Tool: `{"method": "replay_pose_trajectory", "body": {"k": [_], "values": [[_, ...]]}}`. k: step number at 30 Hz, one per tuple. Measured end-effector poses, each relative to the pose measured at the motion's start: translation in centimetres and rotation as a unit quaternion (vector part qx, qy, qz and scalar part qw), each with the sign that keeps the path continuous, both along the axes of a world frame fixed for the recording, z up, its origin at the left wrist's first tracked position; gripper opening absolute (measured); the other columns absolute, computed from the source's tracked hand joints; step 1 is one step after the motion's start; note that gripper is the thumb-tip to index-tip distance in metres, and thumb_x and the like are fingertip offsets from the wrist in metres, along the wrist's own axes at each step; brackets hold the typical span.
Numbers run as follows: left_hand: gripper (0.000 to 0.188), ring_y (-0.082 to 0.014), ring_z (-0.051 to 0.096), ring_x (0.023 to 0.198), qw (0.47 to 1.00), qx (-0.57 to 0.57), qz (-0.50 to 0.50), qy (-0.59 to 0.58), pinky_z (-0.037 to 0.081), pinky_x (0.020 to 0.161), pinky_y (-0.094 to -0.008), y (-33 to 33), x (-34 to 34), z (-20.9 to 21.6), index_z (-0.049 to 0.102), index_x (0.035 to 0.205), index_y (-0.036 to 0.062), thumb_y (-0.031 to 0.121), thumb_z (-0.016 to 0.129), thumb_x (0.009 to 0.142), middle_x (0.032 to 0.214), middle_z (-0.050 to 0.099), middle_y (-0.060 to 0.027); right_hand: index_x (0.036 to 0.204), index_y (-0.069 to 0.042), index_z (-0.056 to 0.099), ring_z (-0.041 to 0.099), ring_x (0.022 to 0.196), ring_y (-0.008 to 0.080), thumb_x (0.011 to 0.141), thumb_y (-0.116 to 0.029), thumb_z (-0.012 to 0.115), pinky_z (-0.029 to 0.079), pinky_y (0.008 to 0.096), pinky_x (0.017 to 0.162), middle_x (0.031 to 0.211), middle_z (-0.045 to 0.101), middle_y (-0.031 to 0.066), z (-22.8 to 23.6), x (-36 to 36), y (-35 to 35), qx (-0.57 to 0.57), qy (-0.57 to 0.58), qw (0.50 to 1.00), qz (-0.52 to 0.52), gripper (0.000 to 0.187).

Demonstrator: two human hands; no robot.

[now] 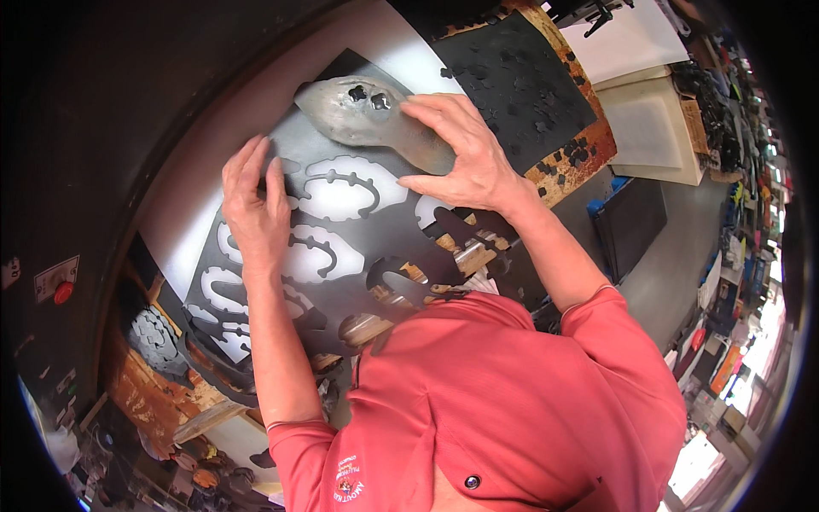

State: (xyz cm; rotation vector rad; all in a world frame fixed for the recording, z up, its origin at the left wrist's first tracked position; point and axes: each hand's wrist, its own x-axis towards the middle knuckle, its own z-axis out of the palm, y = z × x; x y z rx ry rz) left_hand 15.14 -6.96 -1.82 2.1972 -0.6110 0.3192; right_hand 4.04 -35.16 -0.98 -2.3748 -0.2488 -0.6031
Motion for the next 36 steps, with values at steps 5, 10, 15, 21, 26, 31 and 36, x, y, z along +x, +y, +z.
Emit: {"method": "replay_pose_trajectory", "body": {"k": [5, 10, 15, 21, 26, 31, 36], "values": [[0.028, -0.0295, 0.068, 0.123, 1.0, -0.022, 0.018, 0.003, 0.051, 0.108, -0.0375, 1.1, -0.8, 1.0, 0.075, 0.128, 0.0012, 0.005, 0.069, 0.101, 0.132, 0.072, -0.0153, 0.132, -0.003, 0.068, 0.064, 0.114, 0.0356, 0.068, -0.017, 0.093, 0.054, 0.0435, 0.098, 0.136, 0.065, 0.0166, -0.5, -0.8, -0.1, -0.01, -0.008, 1.0, -0.006, 0.07], [0.028, -0.032, 0.07, 0.12, 1.0, 0.01, 0.013, 0.0, 0.052, 0.107, -0.0415, 4.1, -7.0, 3.5, 0.075, 0.128, 0.0015, 0.0, 0.068, 0.101, 0.127, 0.074, -0.0167, 0.138, -0.003, 0.065, 0.064, 0.123, 0.0355, 0.069, -0.015, 0.093, 0.053, 0.0426, 0.104, 0.141, 0.065, 0.0159, -0.4, -1.1, -0.6, 0.02, 0.019, 1.0, 0.011, 0.075], [0.023, -0.0313, 0.074, 0.103, 0.987, -0.034, 0.032, 0.151, 0.056, 0.097, -0.0404, 6.1, -17.1, 3.9, 0.074, 0.117, -0.003, -0.009, 0.066, 0.097, 0.112, 0.076, -0.0183, 0.142, -0.005, 0.063, 0.064, 0.127, 0.0351, 0.072, -0.016, 0.093, 0.051, 0.0424, 0.11, 0.145, 0.063, 0.0153, 0.0, -3.1, -1.1, 0.06, 0.037, 0.997, -0.016, 0.077], [0.025, -0.0328, 0.068, 0.09, 1.0, -0.006, 0.021, 0.011, 0.054, 0.083, -0.0419, 4.5, -20.9, -0.7, 0.071, 0.11, 0.0025, -0.01, 0.071, 0.088, 0.105, 0.074, -0.0145, 0.136, -0.004, 0.066, 0.065, 0.125, 0.0346, 0.071, -0.015, 0.095, 0.051, 0.0431, 0.108, 0.144, 0.065, 0.0146, -1.4, -3.6, -1.3, 0.043, 0.012, 0.999, -0.025, 0.071], [0.026, -0.0329, 0.069, 0.091, 1.0, 0.014, 0.019, -0.018, 0.053, 0.084, -0.0412, 4.7, -21.1, -1.5, 0.071, 0.11, 0.0031, -0.009, 0.071, 0.088, 0.105, 0.074, -0.0139, 0.132, -0.003, 0.068, 0.065, 0.125, 0.0352, 0.072, -0.017, 0.095, 0.052, 0.0437, 0.107, 0.143, 0.066, 0.0147, -1.9, -3.3, -1.3, 0.053, -0.012, 0.998, -0.014, 0.067], [0.026, -0.0331, 0.071, 0.095, 0.999, 0.026, 0.03, -0.018, 0.053, 0.088, -0.0416, 4.8, -21.3, -1.5, 0.072, 0.111, 0.0028, -0.009, 0.071, 0.087, 0.106, 0.075, -0.0136, 0.133, -0.004, 0.068, 0.063, 0.127, 0.0365, 0.076, -0.019, 0.093, 0.051, 0.0444, 0.108, 0.142, 0.066, 0.0159, -1.6, -4.1, -1.4, 0.064, -0.01, 0.998, -0.021, 0.064], [0.017, -0.0311, 0.07, 0.091, 0.998, 0.029, 0.028, -0.041, 0.052, 0.085, -0.0415, 4.6, -21.2, -1.9, 0.07, 0.104, 0.0046, -0.004, 0.074, 0.09, 0.099, 0.074, -0.011, 0.137, -0.003, 0.065, 0.067, 0.123, 0.0338, 0.081, -0.013, 0.088, 0.052, 0.0411, 0.108, 0.134, 0.069, 0.0163, -1.3, -7.1, -1.0, 0.093, -0.029, 0.991, -0.096, 0.062]]}}
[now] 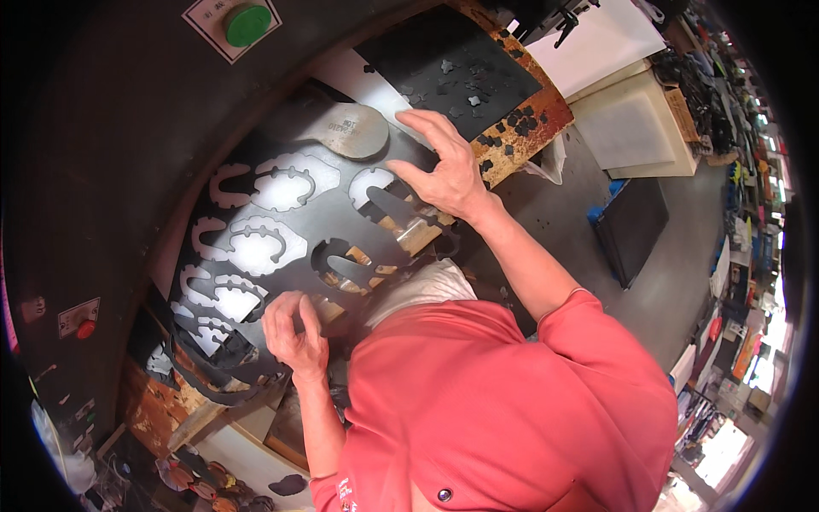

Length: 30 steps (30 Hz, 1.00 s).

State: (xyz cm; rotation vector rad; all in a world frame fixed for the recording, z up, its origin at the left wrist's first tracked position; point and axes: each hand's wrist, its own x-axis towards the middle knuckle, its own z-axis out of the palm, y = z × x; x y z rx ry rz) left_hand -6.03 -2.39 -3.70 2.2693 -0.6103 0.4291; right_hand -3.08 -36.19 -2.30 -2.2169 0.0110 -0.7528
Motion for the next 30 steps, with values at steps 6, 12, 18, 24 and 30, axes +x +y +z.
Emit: {"method": "replay_pose_trajectory", "body": {"k": [6, 12, 18, 24, 30], "values": [[0.013, -0.0288, 0.066, 0.078, 1.0, 0.027, 0.007, -0.014, 0.047, 0.075, -0.04, -0.3, -0.2, 0.2, 0.066, 0.09, 0.0068, 0.003, 0.078, 0.091, 0.085, 0.069, -0.0074, 0.133, -0.001, 0.067, 0.071, 0.11, 0.0208, 0.085, -0.004, 0.081, 0.055, 0.0342, 0.1, 0.124, 0.073, 0.0113, -0.3, -0.3, -0.4, 0.155, 0.003, 0.988, -0.005, 0.049], [0.015, -0.0292, 0.066, 0.077, 0.998, 0.044, 0.024, -0.049, 0.046, 0.074, -0.0404, -0.5, -0.1, 0.0, 0.065, 0.088, 0.0075, 0.006, 0.079, 0.092, 0.085, 0.07, -0.0075, 0.107, -0.002, 0.073, 0.066, 0.08, 0.0138, 0.088, -0.003, 0.081, 0.055, 0.0282, 0.075, 0.094, 0.071, 0.0059, 2.7, -0.2, 0.5, 0.095, -0.105, 0.99, -0.009, 0.02], [0.017, -0.0297, 0.064, 0.074, 0.995, 0.051, 0.048, -0.069, 0.046, 0.071, -0.0408, -0.7, -0.4, -0.2, 0.063, 0.086, 0.0075, 0.008, 0.079, 0.093, 0.082, 0.068, -0.0078, 0.088, -0.003, 0.071, 0.065, 0.072, 0.0194, 0.09, -0.005, 0.08, 0.053, 0.0313, 0.067, 0.079, 0.068, 0.0072, 9.6, 3.9, 4.4, 0.0, -0.259, 0.961, 0.099, 0.009], [0.021, -0.0321, 0.063, 0.073, 0.996, 0.025, 0.08, -0.036, 0.048, 0.073, -0.0431, -0.8, -0.6, -0.3, 0.07, 0.081, 0.0056, 0.018, 0.079, 0.095, 0.081, 0.069, -0.0094, 0.084, -0.003, 0.069, 0.069, 0.076, 0.0349, 0.091, -0.01, 0.074, 0.057, 0.043, 0.072, 0.078, 0.068, 0.0125, 7.0, 2.1, 4.6, -0.016, -0.192, 0.974, 0.12, 0.011], [0.022, -0.0307, 0.066, 0.074, 0.995, 0.025, 0.095, -0.024, 0.05, 0.075, -0.0425, -1.1, -0.5, -0.1, 0.07, 0.082, 0.0053, 0.02, 0.079, 0.095, 0.082, 0.07, -0.0084, 0.087, -0.003, 0.07, 0.066, 0.073, 0.0308, 0.09, -0.006, 0.075, 0.054, 0.0398, 0.067, 0.077, 0.065, 0.0097, -0.1, -5.0, 4.5, -0.061, -0.084, 0.994, 0.045, 0.007]]}}
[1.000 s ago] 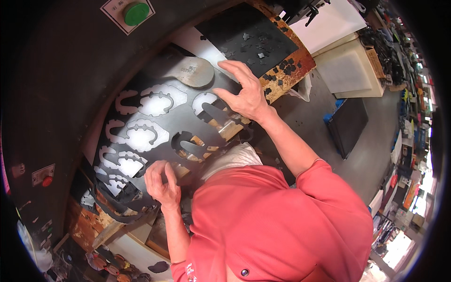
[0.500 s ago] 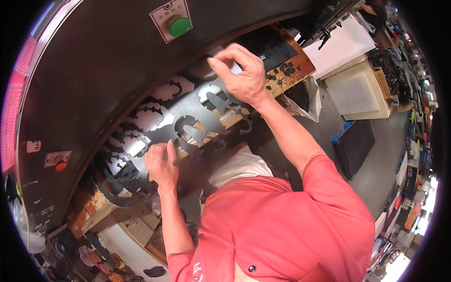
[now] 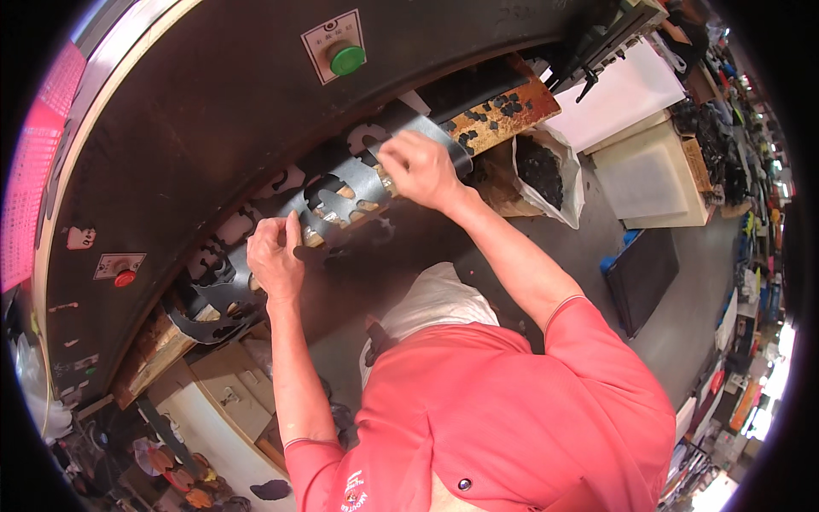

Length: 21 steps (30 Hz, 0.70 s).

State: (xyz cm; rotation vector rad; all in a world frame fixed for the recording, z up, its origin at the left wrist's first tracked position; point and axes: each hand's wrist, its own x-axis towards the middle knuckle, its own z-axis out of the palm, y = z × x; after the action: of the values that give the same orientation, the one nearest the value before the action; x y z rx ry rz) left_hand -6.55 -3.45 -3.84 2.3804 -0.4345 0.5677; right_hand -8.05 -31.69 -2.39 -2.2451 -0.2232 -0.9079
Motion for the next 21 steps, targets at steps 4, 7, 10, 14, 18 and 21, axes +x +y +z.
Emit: {"method": "replay_pose_trajectory", "body": {"k": [4, 7, 10, 14, 18, 21], "values": [[0.022, -0.0303, 0.066, 0.074, 1.0, -0.004, 0.002, 0.002, 0.05, 0.076, -0.0418, -0.1, -0.1, 0.2, 0.07, 0.082, 0.0051, 0.02, 0.079, 0.095, 0.082, 0.07, -0.0084, 0.082, -0.005, 0.067, 0.067, 0.079, 0.033, 0.087, -0.008, 0.075, 0.055, 0.0432, 0.071, 0.079, 0.067, 0.0105, -1.7, -0.4, 0.4, -0.022, 0.011, 1.0, 0.008, 0.01], [0.022, -0.0306, 0.066, 0.074, 1.0, 0.003, -0.001, -0.005, 0.05, 0.076, -0.0415, -0.1, -0.1, 0.2, 0.07, 0.082, 0.0045, 0.02, 0.079, 0.095, 0.082, 0.07, -0.0089, 0.083, -0.005, 0.067, 0.066, 0.078, 0.0331, 0.088, -0.009, 0.075, 0.054, 0.0434, 0.07, 0.078, 0.066, 0.0104, -1.8, 0.0, 0.3, -0.017, 0.017, 1.0, 0.011, 0.01], [0.023, -0.0309, 0.066, 0.074, 1.0, 0.006, -0.009, -0.008, 0.05, 0.077, -0.0415, 0.1, -0.1, 0.2, 0.07, 0.082, 0.0038, 0.021, 0.079, 0.095, 0.082, 0.07, -0.0096, 0.084, -0.005, 0.068, 0.065, 0.074, 0.0332, 0.089, -0.01, 0.075, 0.052, 0.0431, 0.067, 0.076, 0.065, 0.0102, -1.8, -0.1, 0.2, -0.007, 0.008, 1.0, 0.018, 0.01], [0.026, -0.032, 0.066, 0.077, 1.0, 0.007, -0.024, 0.003, 0.049, 0.076, -0.0418, 0.5, -0.1, 0.2, 0.068, 0.081, 0.0033, 0.022, 0.08, 0.095, 0.081, 0.069, -0.0119, 0.084, -0.005, 0.068, 0.065, 0.074, 0.0327, 0.09, -0.01, 0.074, 0.052, 0.0428, 0.067, 0.076, 0.065, 0.0099, -1.6, -0.4, 0.2, 0.0, 0.012, 1.0, 0.027, 0.01], [0.031, -0.033, 0.063, 0.075, 0.999, 0.013, -0.019, 0.04, 0.046, 0.074, -0.0428, 0.5, -0.2, 0.5, 0.064, 0.077, 0.0032, 0.022, 0.081, 0.094, 0.078, 0.066, -0.0127, 0.083, -0.006, 0.067, 0.065, 0.077, 0.033, 0.091, -0.012, 0.074, 0.052, 0.043, 0.071, 0.078, 0.065, 0.009, -1.3, -0.6, -0.1, -0.006, 0.051, 0.998, 0.035, 0.012], [0.033, -0.0324, 0.059, 0.071, 0.999, -0.002, -0.042, 0.027, 0.042, 0.071, -0.043, 0.5, -0.3, 1.1, 0.061, 0.074, 0.0037, 0.021, 0.081, 0.093, 0.073, 0.061, -0.0114, 0.084, -0.006, 0.068, 0.064, 0.077, 0.0324, 0.092, -0.012, 0.073, 0.051, 0.0425, 0.071, 0.078, 0.065, 0.0091, -0.8, -0.8, -0.3, 0.003, 0.094, 0.995, 0.041, 0.011]]}}
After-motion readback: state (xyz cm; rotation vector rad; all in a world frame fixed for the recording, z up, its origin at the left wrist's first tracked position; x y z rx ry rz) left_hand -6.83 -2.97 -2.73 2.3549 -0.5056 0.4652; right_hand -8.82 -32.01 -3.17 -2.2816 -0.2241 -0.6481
